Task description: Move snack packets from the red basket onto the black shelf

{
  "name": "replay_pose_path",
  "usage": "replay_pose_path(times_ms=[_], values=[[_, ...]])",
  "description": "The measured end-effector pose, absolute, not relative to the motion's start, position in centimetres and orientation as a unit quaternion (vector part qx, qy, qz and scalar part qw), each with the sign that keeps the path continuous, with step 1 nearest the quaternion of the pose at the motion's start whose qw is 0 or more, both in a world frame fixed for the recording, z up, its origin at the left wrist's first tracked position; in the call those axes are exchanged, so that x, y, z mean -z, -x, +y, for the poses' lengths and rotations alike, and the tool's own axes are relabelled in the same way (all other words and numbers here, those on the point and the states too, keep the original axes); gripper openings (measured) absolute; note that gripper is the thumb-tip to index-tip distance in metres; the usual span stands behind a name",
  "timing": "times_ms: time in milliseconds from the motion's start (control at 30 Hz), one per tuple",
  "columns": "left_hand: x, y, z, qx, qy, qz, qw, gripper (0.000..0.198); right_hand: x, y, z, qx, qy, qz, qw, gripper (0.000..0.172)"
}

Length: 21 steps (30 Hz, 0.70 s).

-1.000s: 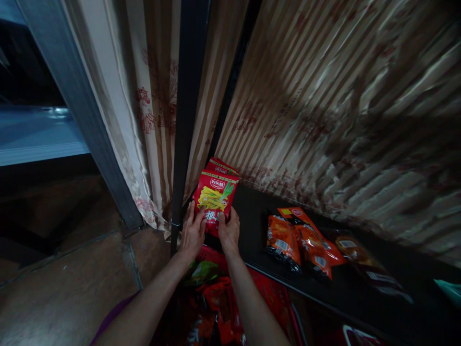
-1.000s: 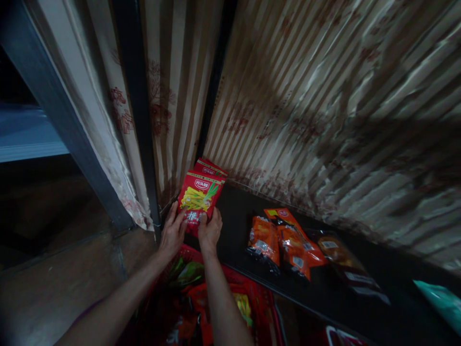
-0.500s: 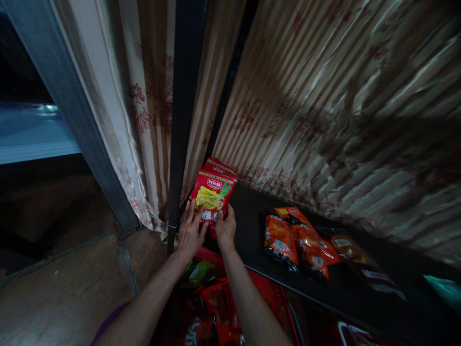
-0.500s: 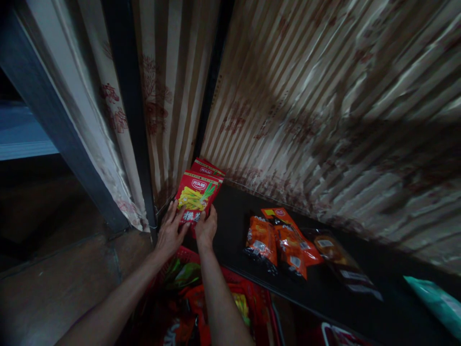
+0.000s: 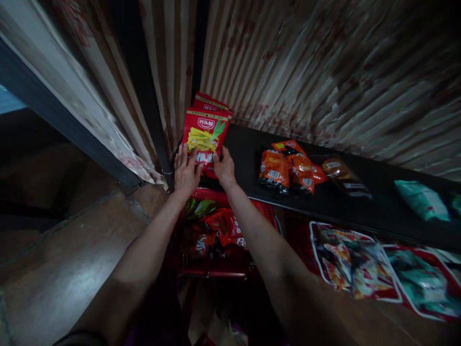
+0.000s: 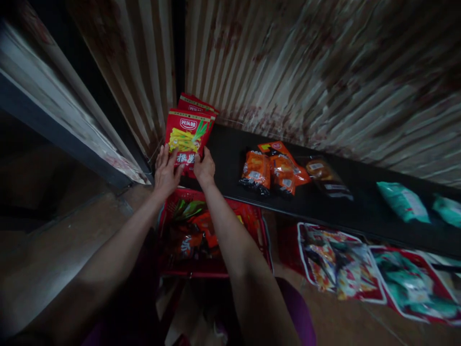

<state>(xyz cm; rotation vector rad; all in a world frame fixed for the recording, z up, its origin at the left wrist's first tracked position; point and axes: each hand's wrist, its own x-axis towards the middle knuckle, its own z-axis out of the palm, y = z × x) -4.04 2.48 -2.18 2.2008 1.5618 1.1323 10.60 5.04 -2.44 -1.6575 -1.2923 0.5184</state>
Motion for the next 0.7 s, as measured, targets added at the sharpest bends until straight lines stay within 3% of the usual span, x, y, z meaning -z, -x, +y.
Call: replay_pose_path(times_ms=[233,500,700], values=[[2.7,4.2,2.6,-0.409,-0.75,0.509,0.108,0.054,2.4,-12.2,2.3,-0.174,0.627,-0.547,0.527,0.051],[0.8,3.0,-0.6,-0.438,-0.762,0.47,0.088,0.042,0.7,-10.8,-6.4,-0.136,0.625,-0.551,0.536,0.032],[3.0,-1.5,-8.9,-0.4,-0.823,0.357,0.188,0.034,4.5,-10.7,-13.4,-0.173,0.686,-0.473,0.526,0.034]])
